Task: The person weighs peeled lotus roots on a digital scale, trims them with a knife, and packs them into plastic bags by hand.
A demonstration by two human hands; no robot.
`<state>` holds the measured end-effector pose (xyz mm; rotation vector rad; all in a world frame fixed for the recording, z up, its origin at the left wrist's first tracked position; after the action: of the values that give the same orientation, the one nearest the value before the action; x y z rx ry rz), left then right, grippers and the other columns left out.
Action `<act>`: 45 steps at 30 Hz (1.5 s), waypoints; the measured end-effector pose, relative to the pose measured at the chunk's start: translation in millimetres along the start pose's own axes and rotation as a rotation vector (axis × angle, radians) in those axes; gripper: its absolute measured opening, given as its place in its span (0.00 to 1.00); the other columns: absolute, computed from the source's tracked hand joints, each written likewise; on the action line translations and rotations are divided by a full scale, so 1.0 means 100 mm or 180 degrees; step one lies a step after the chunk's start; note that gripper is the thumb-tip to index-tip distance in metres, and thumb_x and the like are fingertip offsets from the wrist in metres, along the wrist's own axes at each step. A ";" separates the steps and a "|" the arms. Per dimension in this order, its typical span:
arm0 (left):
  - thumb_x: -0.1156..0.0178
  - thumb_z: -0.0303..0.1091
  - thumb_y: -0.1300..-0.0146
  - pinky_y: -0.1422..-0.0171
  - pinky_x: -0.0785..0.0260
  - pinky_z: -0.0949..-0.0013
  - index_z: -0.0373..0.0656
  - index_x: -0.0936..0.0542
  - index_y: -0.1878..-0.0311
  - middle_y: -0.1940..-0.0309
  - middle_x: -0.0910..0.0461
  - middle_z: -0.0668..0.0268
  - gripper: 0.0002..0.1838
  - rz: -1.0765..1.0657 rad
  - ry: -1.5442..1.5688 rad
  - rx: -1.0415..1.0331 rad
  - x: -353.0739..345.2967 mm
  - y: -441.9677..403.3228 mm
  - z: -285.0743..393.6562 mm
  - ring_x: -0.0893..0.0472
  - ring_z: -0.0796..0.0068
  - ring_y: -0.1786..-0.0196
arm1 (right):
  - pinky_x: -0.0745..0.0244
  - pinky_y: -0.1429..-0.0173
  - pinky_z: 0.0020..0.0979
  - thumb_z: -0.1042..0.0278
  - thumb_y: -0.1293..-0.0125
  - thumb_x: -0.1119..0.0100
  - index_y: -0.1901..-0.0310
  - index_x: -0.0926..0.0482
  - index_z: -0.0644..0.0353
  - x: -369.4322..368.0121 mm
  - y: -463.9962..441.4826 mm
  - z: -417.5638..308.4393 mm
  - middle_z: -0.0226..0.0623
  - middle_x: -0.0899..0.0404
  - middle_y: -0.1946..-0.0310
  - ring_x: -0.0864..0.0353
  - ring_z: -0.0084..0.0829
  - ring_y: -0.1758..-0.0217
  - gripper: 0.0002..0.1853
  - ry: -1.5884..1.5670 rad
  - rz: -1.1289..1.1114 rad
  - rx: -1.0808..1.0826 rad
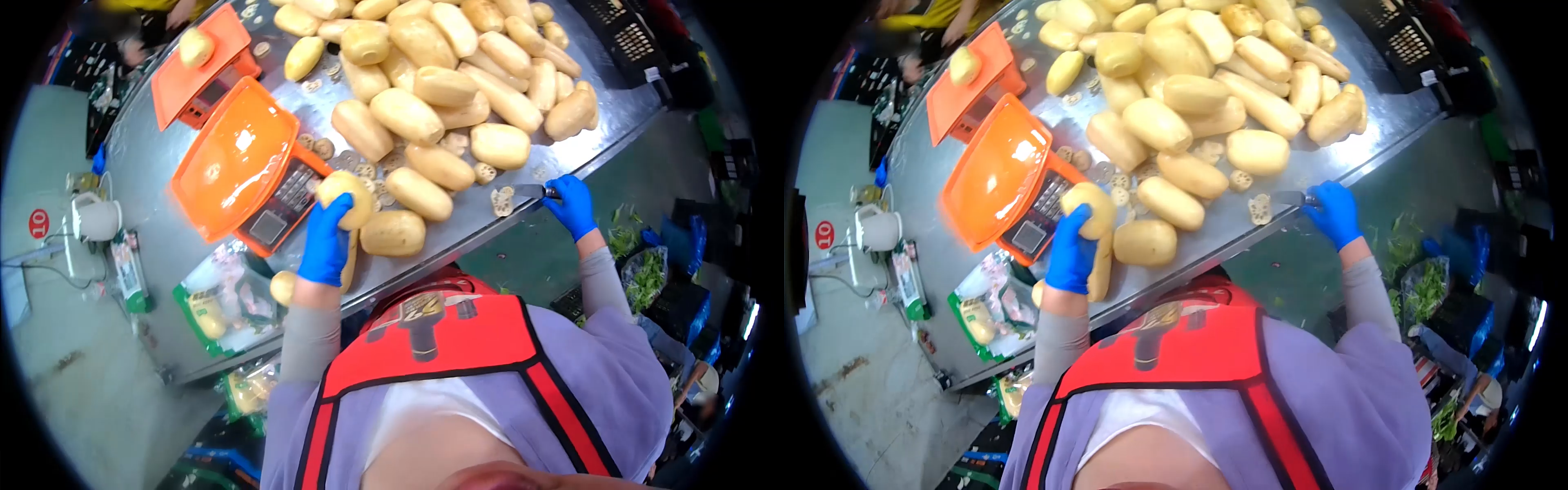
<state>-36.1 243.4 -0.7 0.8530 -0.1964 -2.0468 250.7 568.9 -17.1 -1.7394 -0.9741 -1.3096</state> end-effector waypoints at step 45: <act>0.49 0.37 0.38 0.70 0.33 0.72 0.41 0.27 0.64 0.75 0.26 0.68 0.10 0.2574 0.0845 -0.1120 2.19 1.64 -0.19 0.27 0.76 0.75 | 0.30 0.49 0.30 0.54 0.41 0.42 0.47 0.28 0.61 -1.48 -0.93 -5.42 0.35 0.24 0.54 0.24 0.29 0.53 0.25 -0.4245 -0.4635 0.0057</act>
<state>5.0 -23.1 -52.9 0.6633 -0.0181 -1.1553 -83.7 107.8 -38.8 -1.6989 -3.3536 -0.4940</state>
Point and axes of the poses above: each hand's wrist, its own y-axis away from the middle knuckle, its own x-axis out of the back of the hand, z = x × y, the point moved 3 cm from there along -y, towards the middle knuckle
